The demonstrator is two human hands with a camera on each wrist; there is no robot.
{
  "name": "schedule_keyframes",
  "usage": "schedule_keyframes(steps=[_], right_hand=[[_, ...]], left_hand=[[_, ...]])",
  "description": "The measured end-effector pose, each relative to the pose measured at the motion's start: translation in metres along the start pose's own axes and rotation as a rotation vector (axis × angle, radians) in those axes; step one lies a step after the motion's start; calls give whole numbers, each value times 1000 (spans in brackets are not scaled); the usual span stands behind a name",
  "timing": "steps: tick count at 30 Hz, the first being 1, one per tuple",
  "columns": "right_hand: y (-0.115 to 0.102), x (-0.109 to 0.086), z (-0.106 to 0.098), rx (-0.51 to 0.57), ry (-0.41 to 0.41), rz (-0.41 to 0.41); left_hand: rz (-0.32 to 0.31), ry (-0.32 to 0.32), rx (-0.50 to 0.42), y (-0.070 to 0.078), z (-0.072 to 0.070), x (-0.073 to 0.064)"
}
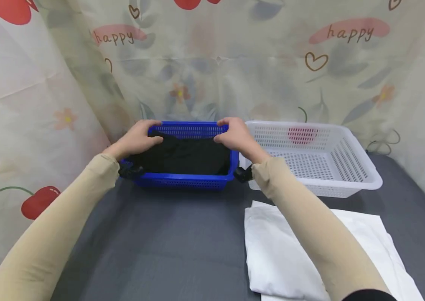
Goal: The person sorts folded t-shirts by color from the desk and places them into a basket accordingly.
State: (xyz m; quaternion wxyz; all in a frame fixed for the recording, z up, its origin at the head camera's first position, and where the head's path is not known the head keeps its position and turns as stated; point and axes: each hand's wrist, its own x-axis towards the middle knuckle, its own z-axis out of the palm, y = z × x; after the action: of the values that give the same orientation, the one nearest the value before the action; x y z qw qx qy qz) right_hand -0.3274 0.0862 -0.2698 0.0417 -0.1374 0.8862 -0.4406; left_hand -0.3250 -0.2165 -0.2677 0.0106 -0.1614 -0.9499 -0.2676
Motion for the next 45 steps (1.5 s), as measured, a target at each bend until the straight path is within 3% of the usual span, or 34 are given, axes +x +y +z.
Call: schedule_keyframes(steps=[2, 4, 8, 12, 15, 20, 23, 26, 31, 38, 42, 45], right_hand=[[-5, -27, -11, 87, 2, -18], [-5, -55, -21, 142, 4, -41], [9, -106, -39, 201, 13, -79], [41, -148, -58, 239, -2, -54], [71, -176, -76, 191, -14, 37], [129, -219, -107, -11, 48, 192], [165, -244, -118, -110, 72, 298], [197, -262, -124, -140, 75, 396], [228, -273, -126, -130, 44, 475], [233, -279, -127, -70, -122, 496], [241, -285, -131, 69, -199, 478], [252, -288, -132, 298, -257, 424]], left_hand=[[85, 64, -93, 27, 19, -19], [162, 79, -229, 50, 40, -43], [231, -34, -463, 78, 76, -87], [211, -183, -560, 85, 106, -111], [157, -236, -581, 85, 123, -116], [46, -297, -635, 92, 146, -116], [-37, -372, -675, 101, 162, -121], [-104, -428, -720, 109, 177, -129], [-163, -435, -922, 120, 191, -137], [-204, -426, -1079, 129, 204, -141], [-189, -466, -1121, 128, 207, -143], [-121, -481, -1052, 125, 208, -143]])
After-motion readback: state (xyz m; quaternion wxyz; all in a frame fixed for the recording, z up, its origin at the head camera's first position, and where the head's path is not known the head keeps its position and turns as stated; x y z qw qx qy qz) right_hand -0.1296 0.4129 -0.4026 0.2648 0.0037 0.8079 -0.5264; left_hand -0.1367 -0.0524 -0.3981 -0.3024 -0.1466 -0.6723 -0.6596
